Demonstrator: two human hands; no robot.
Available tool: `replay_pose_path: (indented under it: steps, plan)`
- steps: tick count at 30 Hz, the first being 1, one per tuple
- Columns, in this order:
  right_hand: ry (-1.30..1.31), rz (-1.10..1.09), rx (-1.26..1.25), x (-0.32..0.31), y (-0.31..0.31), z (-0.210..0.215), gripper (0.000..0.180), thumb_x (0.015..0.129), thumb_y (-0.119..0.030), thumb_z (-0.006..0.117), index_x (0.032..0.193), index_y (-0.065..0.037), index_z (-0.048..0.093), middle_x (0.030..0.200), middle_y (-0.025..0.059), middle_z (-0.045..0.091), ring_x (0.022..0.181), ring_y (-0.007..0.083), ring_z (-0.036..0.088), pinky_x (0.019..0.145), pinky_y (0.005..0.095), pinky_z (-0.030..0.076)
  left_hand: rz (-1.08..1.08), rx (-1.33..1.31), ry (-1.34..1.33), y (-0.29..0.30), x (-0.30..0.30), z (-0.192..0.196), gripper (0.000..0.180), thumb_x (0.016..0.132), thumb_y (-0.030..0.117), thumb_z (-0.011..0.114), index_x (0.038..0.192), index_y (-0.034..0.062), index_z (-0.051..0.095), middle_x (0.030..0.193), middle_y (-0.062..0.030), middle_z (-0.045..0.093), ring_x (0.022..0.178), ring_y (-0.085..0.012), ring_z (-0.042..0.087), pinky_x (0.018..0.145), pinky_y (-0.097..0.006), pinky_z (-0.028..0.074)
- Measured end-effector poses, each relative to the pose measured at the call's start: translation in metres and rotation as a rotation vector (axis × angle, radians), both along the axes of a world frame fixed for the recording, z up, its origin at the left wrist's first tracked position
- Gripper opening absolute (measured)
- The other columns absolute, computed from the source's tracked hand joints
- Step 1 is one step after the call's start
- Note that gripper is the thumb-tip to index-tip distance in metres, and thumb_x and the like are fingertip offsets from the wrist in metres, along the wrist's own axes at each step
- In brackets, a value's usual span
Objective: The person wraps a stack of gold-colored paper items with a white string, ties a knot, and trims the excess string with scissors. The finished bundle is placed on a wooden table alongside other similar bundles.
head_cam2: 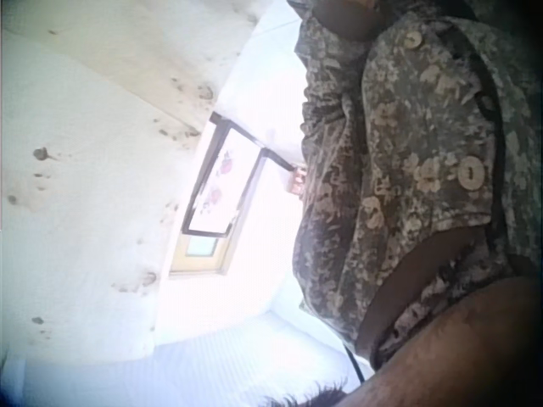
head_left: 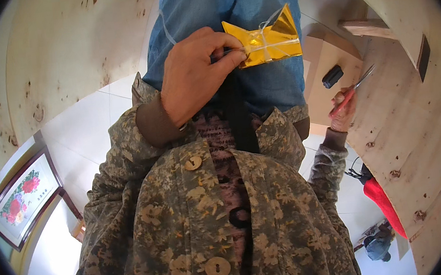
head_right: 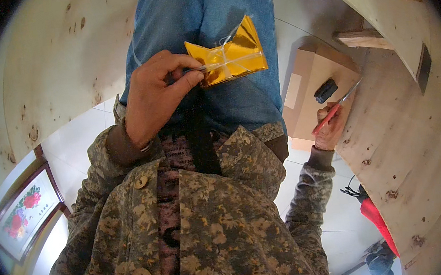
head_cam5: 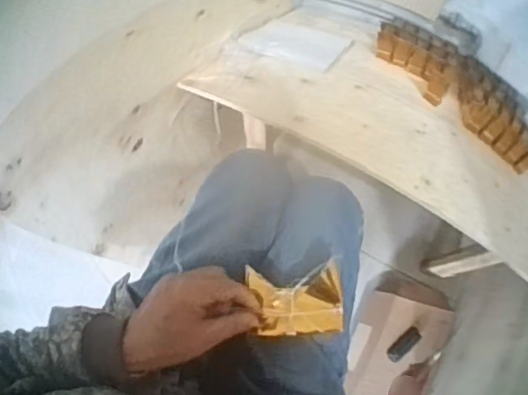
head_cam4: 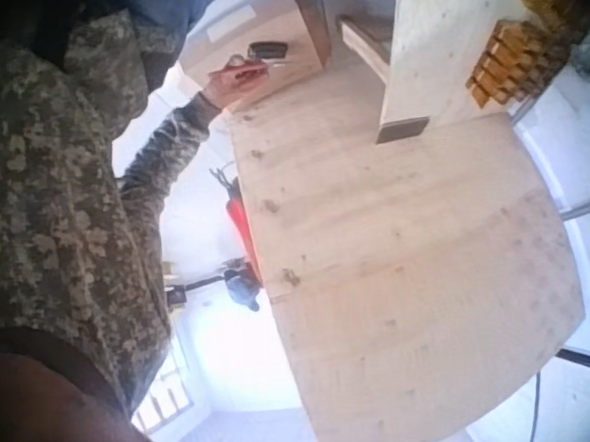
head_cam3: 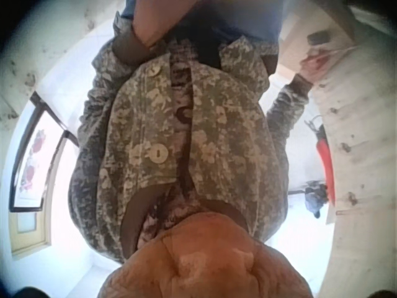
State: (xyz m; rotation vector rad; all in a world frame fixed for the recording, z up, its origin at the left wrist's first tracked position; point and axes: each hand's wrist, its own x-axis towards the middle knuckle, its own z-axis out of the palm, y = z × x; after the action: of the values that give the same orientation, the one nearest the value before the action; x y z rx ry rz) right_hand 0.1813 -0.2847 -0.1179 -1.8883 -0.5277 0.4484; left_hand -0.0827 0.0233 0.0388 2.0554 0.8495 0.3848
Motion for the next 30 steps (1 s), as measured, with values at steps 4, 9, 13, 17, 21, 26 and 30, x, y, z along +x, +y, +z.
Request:
replay_pose_path:
  steps: [4, 9, 13, 17, 21, 26, 30]
  plan:
    - [0.402, 0.285, 0.073, -0.034, 0.059, 0.11, 0.075, 0.087, -0.072, 0.052, 0.099, 0.001, 0.055, 0.074, 0.0043, 0.056, 0.056, 0.0111, 0.051, 0.048, 0.0222, 0.036, -0.009, -0.004, -0.064, 0.002, 0.001, -0.004, 0.016, 0.085, 0.018, 0.072, 0.091, 0.0033, 0.072, 0.076, -0.006, 0.061, 0.064, -0.0164, 0.057, 0.058, -0.028, 0.045]
    - [0.928, 0.657, 0.034, -0.081, 0.097, 0.162, 0.088, 0.083, -0.085, 0.036, 0.088, 0.001, 0.059, 0.05, 0.0041, 0.05, 0.04, 0.0131, 0.044, 0.043, 0.0223, 0.034, 0.005, -0.147, -0.208, 0.0, 0.008, -0.012, 0.016, 0.091, 0.015, 0.068, 0.097, 0.0006, 0.07, 0.081, -0.0013, 0.066, 0.069, -0.0061, 0.058, 0.061, -0.022, 0.046]
    - [1.08, 0.65, -0.066, -0.089, 0.105, 0.161, 0.088, 0.084, -0.084, 0.037, 0.09, 0.001, 0.059, 0.049, 0.0051, 0.052, 0.039, 0.0128, 0.044, 0.043, 0.022, 0.034, 0.02, -0.251, -0.173, -0.001, 0.012, -0.015, 0.017, 0.093, 0.016, 0.066, 0.095, 0.0, 0.069, 0.08, 0.0009, 0.066, 0.069, -0.0028, 0.056, 0.06, -0.021, 0.045]
    - [1.09, 0.721, -0.063, -0.087, 0.103, 0.161, 0.088, 0.085, -0.083, 0.035, 0.089, 0.001, 0.06, 0.049, 0.0057, 0.053, 0.039, 0.0128, 0.044, 0.044, 0.0223, 0.034, 0.028, -0.314, -0.187, -0.002, 0.014, -0.015, 0.018, 0.093, 0.017, 0.066, 0.096, 0.0002, 0.069, 0.078, 0.0015, 0.065, 0.068, -0.0021, 0.054, 0.06, -0.02, 0.044]
    - [1.109, 0.671, -0.091, -0.088, 0.105, 0.16, 0.088, 0.085, -0.083, 0.034, 0.088, 0.001, 0.061, 0.047, 0.0052, 0.051, 0.039, 0.0128, 0.043, 0.044, 0.0228, 0.034, 0.038, -0.291, -0.201, -0.003, 0.017, -0.016, 0.024, 0.088, 0.022, 0.065, 0.091, -0.002, 0.07, 0.076, -0.0152, 0.069, 0.064, -0.0209, 0.069, 0.058, -0.03, 0.052]
    - [1.109, 0.61, -0.088, -0.089, 0.11, 0.155, 0.088, 0.085, -0.083, 0.035, 0.089, 0.001, 0.062, 0.047, 0.0049, 0.051, 0.039, 0.0128, 0.042, 0.044, 0.0225, 0.032, 0.029, -0.201, -0.169, -0.006, 0.017, -0.014, 0.02, 0.09, 0.017, 0.067, 0.092, -0.0022, 0.069, 0.078, -0.0063, 0.068, 0.069, -0.0102, 0.063, 0.06, -0.024, 0.049]
    - [1.104, 0.557, -0.103, -0.091, 0.112, 0.153, 0.088, 0.084, -0.083, 0.036, 0.089, 0.001, 0.062, 0.047, 0.0029, 0.049, 0.038, 0.0121, 0.039, 0.042, 0.0227, 0.029, 0.031, -0.265, -0.165, -0.01, 0.016, -0.011, 0.016, 0.09, 0.014, 0.068, 0.091, -0.002, 0.068, 0.08, -0.0028, 0.069, 0.073, -0.0043, 0.063, 0.064, -0.022, 0.049]
